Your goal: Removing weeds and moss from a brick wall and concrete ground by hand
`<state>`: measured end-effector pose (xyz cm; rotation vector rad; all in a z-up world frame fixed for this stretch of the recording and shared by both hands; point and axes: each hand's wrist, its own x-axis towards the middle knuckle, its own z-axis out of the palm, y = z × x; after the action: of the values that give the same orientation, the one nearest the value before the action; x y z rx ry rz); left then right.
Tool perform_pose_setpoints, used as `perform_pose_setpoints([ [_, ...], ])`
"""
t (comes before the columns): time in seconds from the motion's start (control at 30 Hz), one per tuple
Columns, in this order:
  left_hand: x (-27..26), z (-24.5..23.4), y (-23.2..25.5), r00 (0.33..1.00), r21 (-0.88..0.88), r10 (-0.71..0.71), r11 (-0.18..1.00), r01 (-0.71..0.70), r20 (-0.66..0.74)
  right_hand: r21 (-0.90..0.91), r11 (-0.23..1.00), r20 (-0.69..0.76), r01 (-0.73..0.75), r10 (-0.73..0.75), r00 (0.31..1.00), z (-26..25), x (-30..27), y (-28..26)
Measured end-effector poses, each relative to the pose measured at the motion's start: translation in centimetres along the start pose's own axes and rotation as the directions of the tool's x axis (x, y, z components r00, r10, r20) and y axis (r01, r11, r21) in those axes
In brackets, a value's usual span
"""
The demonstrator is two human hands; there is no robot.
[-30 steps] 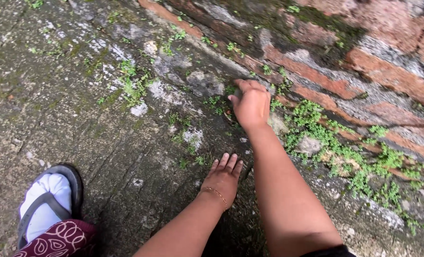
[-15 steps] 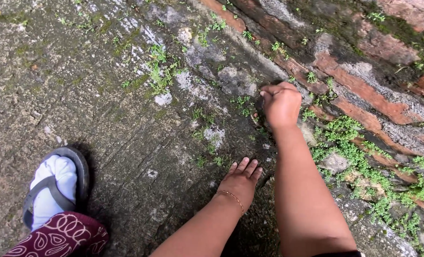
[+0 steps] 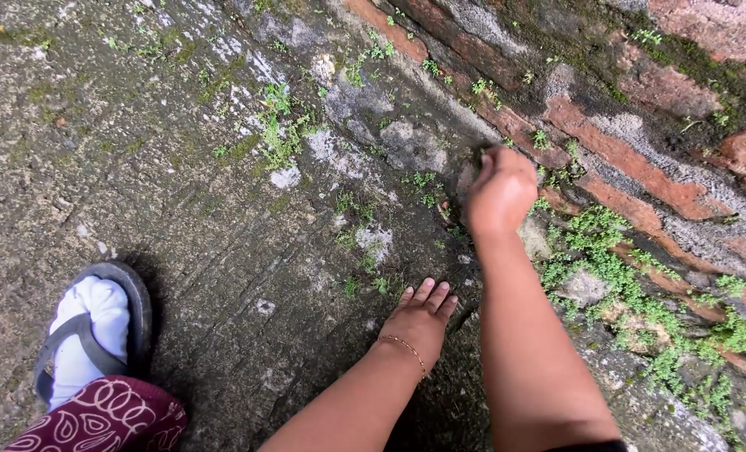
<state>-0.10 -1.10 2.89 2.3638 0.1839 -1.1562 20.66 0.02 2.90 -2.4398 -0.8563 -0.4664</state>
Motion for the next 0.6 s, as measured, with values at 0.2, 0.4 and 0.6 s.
perform_pose_setpoints([
  [0.2, 0.8, 0.6, -0.1, 0.998, 0.029, 0.011, 1.000, -0.010, -0.066, 0.443, 0.885, 0.425, -0.142, -0.068, 0.903, -3.1, -2.8, -3.9],
  [0.4, 0.7, 1.2, -0.2, 0.994, 0.053, 0.022, 0.998, -0.016, -0.111, 0.471, 0.873, 0.558, -0.128, -0.183, 0.809, -3.1, -2.9, -4.1],
  [0.6, 0.3, 0.6, -0.1, 0.998, -0.005, 0.012, 1.000, -0.013, -0.068, 0.224, 0.869, 0.143, -0.440, 0.418, 0.897, -0.7, -0.5, 0.0],
])
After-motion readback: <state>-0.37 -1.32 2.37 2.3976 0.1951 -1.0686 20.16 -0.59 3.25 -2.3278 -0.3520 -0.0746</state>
